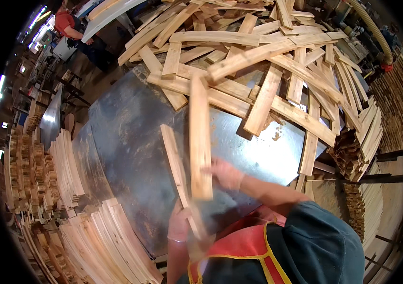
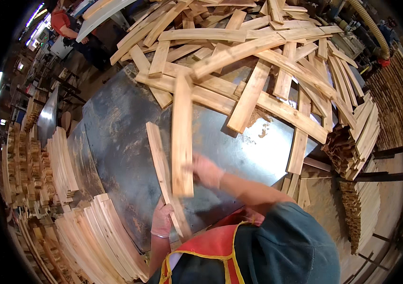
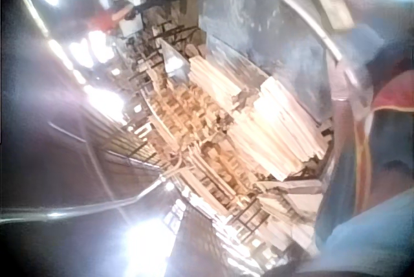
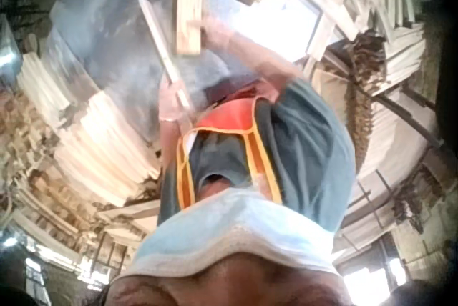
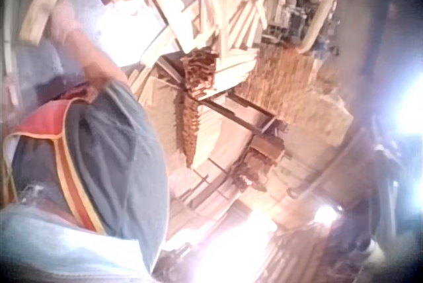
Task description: The person repeatedly picks up wooden planks from a large pile on a metal table and stacks them into neat rows. The person handles the planks by hand, moving them from the disorganized pile to the organized stack.
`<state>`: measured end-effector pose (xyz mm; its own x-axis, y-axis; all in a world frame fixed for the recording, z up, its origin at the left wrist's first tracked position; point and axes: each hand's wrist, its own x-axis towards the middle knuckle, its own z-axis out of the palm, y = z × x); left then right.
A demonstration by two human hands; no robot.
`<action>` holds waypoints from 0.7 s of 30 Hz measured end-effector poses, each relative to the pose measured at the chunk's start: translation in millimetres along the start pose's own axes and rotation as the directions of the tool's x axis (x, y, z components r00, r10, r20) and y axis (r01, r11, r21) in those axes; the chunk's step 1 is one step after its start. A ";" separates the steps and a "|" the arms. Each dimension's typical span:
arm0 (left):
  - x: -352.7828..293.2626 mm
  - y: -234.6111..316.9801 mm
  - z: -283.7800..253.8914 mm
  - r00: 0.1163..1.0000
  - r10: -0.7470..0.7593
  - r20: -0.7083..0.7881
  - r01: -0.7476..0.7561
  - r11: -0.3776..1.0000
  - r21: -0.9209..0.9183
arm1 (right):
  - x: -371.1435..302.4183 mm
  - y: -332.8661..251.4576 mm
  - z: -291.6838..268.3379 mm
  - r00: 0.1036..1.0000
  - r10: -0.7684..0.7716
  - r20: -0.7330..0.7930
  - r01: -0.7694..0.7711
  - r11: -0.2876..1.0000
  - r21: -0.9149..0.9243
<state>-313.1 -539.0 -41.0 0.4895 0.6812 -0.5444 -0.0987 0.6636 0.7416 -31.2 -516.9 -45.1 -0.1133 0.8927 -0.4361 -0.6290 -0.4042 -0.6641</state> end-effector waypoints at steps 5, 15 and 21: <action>46.4 -28.2 29.8 0.988 -0.154 -0.017 0.133 0.903 -0.409 | -39.3 -13.0 -24.3 0.920 0.071 0.384 0.278 0.572 -0.772; 24.7 -11.3 32.7 0.856 0.112 -0.505 0.193 0.836 0.514 | 175.9 -228.8 -140.2 0.747 -0.156 -0.646 0.398 0.884 0.247; -59.0 -3.6 -42.4 0.615 0.555 -0.560 0.480 0.301 0.824 | 162.3 -114.7 -143.4 0.963 -0.264 -0.049 0.268 0.956 0.120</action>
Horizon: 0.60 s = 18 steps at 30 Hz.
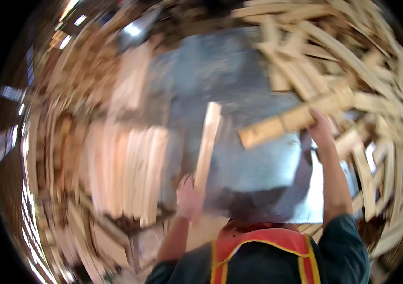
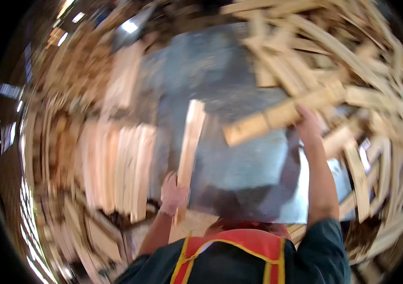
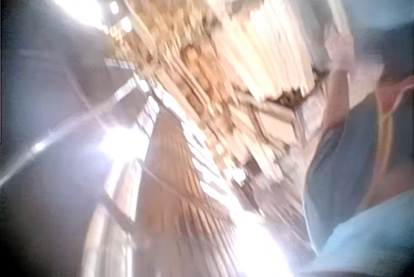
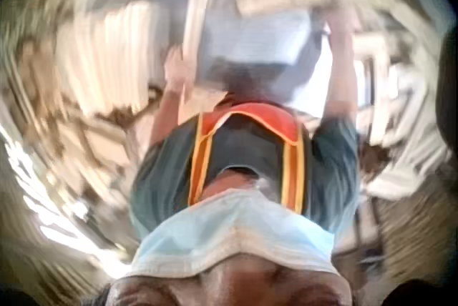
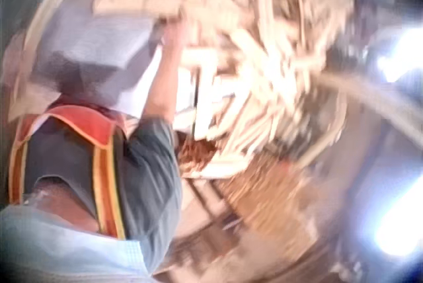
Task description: The person repeatedly picks up wooden planks from a large pile on a metal table and stacks them into neat rows. The person handles the planks by hand, moving them from the disorganized pile to the organized stack.
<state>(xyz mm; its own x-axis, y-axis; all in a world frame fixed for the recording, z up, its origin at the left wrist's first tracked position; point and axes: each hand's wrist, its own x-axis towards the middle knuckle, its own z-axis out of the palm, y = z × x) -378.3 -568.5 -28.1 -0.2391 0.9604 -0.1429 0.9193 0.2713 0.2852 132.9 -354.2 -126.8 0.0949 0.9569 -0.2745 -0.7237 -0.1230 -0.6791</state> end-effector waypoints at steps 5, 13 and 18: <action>-17.3 -142.4 -22.5 0.972 -0.205 -0.112 0.232 0.909 0.347 | -124.7 64.6 58.1 0.892 0.424 -0.158 -0.450 0.872 -0.194; -21.9 -107.1 -42.6 0.964 -0.193 0.183 0.109 0.915 0.389 | -156.9 183.0 151.3 0.833 0.532 -0.151 -0.550 0.771 -0.320; -15.9 -33.7 -32.1 0.907 0.068 0.416 -0.103 0.993 0.063 | -208.4 250.2 255.1 0.794 0.606 0.039 -0.380 0.546 -0.747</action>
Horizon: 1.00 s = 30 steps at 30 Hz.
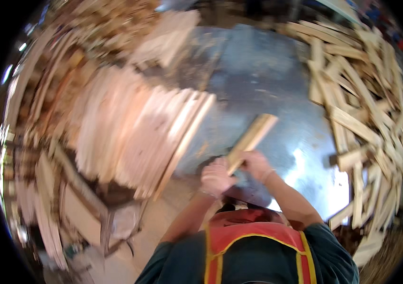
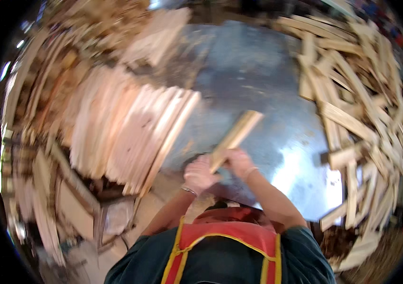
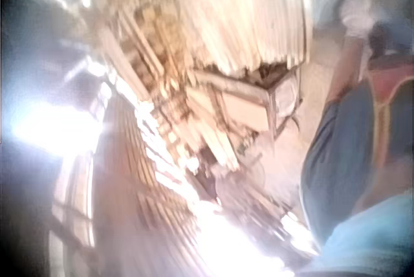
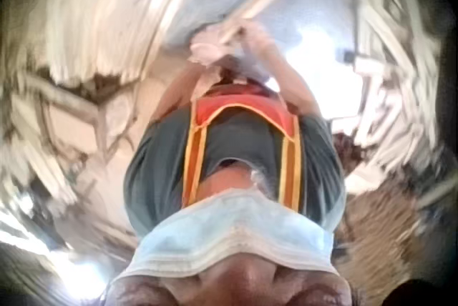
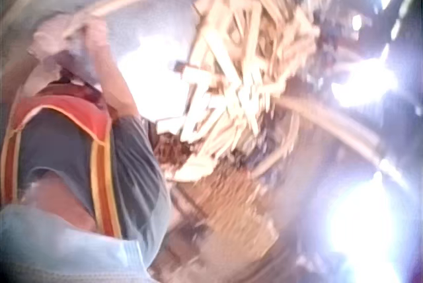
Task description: The person repeatedly picks up wooden planks from a large pile on a metal table and stacks them into neat rows. The person handles the planks by hand, moving them from the disorganized pile to the organized stack.
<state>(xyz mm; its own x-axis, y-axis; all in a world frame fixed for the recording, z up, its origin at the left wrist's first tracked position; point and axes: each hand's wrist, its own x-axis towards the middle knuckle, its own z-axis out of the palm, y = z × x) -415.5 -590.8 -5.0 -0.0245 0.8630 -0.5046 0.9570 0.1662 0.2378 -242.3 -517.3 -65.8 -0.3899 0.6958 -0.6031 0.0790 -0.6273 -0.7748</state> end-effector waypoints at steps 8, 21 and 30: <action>23.3 -142.7 18.1 0.867 0.101 -0.487 0.015 0.973 0.230 | -26.4 -9.1 -108.5 0.949 -0.189 -0.251 0.206 0.978 0.043; 33.6 -108.9 18.4 0.800 0.197 -0.567 0.179 0.823 0.539 | -153.3 -127.4 -510.6 0.534 -0.579 -0.616 -0.707 0.095 -0.701; 54.3 130.5 15.6 0.959 0.234 -0.162 -0.198 0.957 0.214 | -103.0 -171.9 -446.9 0.958 0.126 -0.256 -0.220 -0.248 -0.943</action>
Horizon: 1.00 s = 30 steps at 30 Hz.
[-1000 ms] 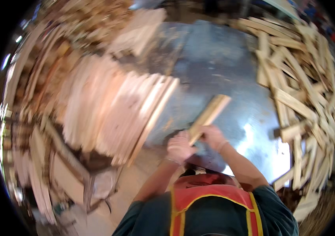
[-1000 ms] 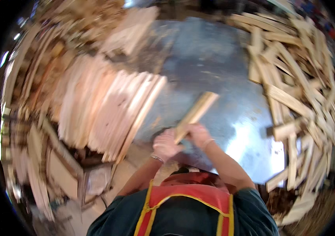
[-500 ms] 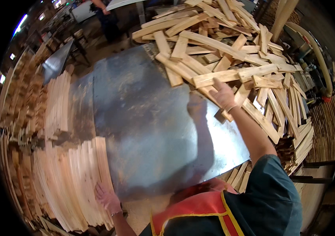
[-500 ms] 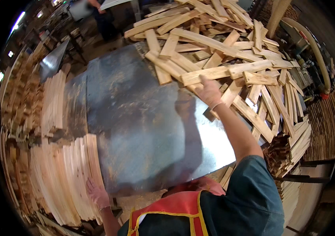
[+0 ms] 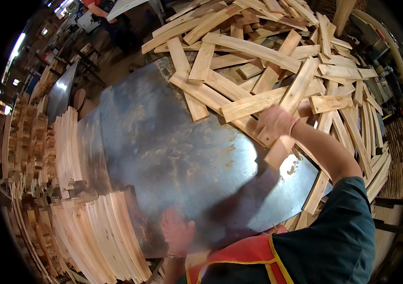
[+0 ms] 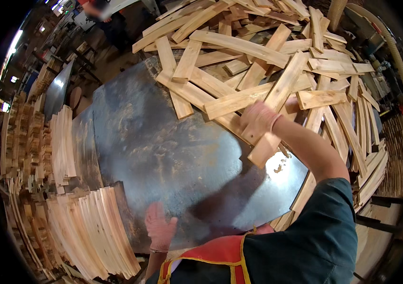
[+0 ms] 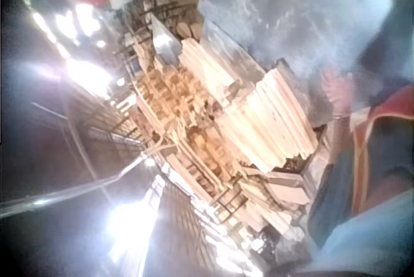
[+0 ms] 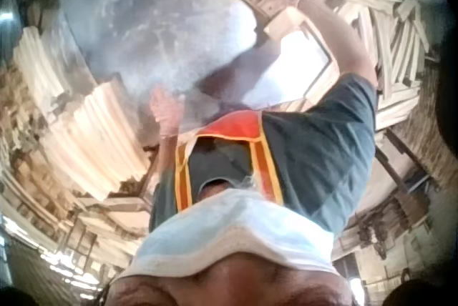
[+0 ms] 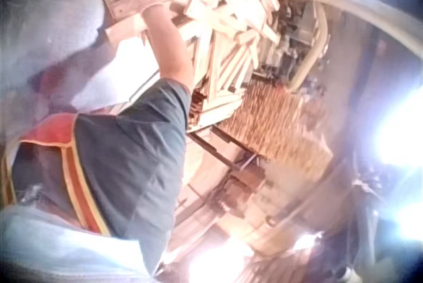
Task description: The person repeatedly picks up wooden planks from a large pile on a metal table and stacks them into neat rows. The person handles the planks by hand, moving them from the disorganized pile to the organized stack.
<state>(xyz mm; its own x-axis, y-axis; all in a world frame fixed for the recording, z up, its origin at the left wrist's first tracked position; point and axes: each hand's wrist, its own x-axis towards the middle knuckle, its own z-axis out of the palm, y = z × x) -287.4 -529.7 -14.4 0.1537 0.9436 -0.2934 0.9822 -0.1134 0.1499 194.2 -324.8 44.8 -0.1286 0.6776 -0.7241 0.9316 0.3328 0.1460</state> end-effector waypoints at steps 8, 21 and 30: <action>14.6 37.5 -9.7 0.973 0.227 -0.045 -0.229 0.972 -0.052 | 61.7 35.5 8.3 0.863 0.126 -0.489 -0.132 0.991 0.024; -21.4 47.8 43.2 0.908 0.418 -0.038 -0.416 0.908 0.038 | -22.9 -181.7 82.0 0.500 0.609 -0.616 -0.069 0.737 0.672; -89.0 -86.1 18.0 0.970 0.115 0.212 -0.082 0.983 -0.162 | -2.8 -257.4 243.6 0.310 0.897 -0.314 -0.160 0.375 0.913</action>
<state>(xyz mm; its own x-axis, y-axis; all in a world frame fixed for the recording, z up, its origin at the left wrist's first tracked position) -383.7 -609.5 -18.1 0.2856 0.8363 -0.4680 0.9359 -0.1383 0.3240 37.6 -572.1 -155.0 0.6890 0.7150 0.1182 0.6806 -0.5824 -0.4445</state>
